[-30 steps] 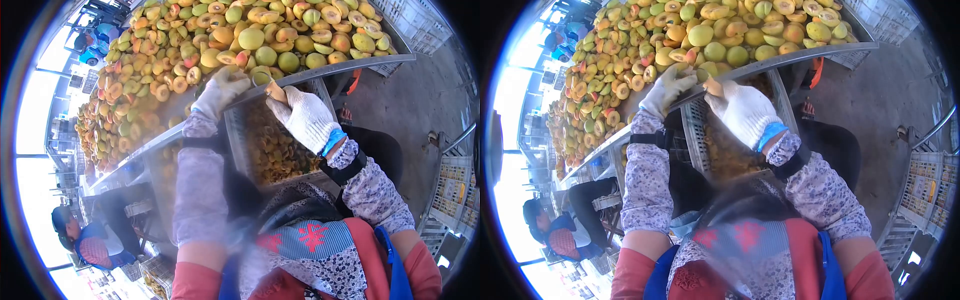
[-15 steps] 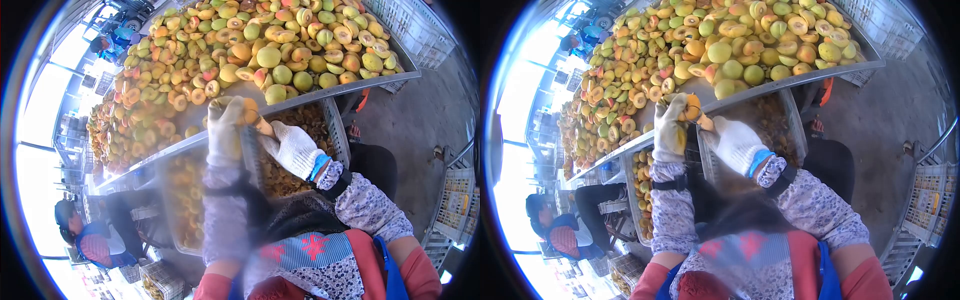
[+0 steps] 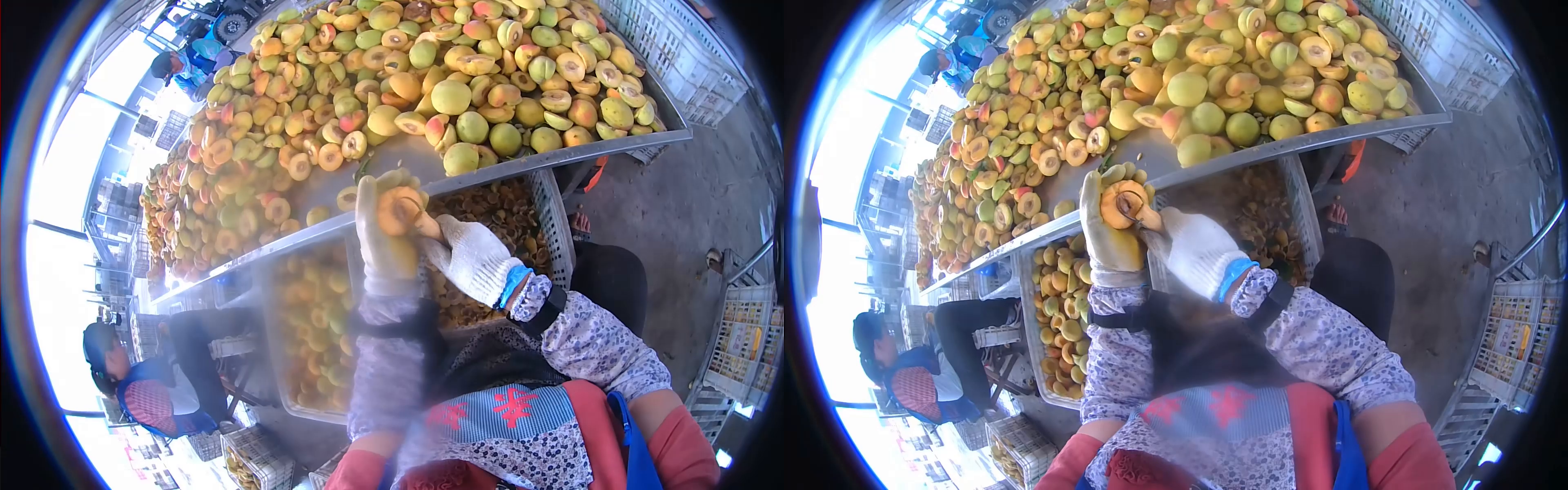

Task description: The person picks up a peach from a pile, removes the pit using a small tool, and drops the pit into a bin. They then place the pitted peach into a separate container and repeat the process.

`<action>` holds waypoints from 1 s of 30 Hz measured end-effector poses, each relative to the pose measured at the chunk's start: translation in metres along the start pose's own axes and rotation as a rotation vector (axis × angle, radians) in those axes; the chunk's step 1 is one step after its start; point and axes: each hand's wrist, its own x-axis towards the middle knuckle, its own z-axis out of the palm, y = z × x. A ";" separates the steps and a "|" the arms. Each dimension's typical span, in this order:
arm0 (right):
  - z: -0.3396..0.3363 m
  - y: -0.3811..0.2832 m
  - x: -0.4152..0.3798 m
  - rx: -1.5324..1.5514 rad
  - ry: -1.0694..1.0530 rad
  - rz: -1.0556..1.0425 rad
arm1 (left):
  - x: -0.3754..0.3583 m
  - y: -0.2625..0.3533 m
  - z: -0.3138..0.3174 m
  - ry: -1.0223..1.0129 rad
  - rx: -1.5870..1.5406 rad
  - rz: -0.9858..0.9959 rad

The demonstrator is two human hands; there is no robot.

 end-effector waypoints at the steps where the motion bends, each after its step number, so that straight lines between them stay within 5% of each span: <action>1: 0.002 0.002 0.000 0.013 0.023 -0.047 | -0.003 -0.002 0.006 0.065 -0.035 0.016; 9: -0.002 -0.003 -0.003 0.087 -0.085 0.010 | -0.012 -0.011 0.013 0.147 0.022 0.128; 15: 0.006 0.005 -0.011 0.138 -0.132 0.084 | -0.008 -0.010 0.005 0.045 0.124 0.046; 21: 0.006 0.018 -0.011 0.308 -0.169 -0.069 | -0.005 -0.003 0.002 -0.010 0.240 -0.088; 24: -0.016 -0.002 -0.013 0.540 -0.417 0.211 | -0.012 -0.004 0.013 -0.140 0.366 0.104; 26: -0.016 -0.008 -0.014 0.712 -0.544 0.526 | -0.014 -0.017 0.022 0.148 0.249 0.312; 30: -0.013 0.005 -0.013 0.551 -0.536 0.229 | -0.007 -0.009 -0.002 0.035 0.355 0.152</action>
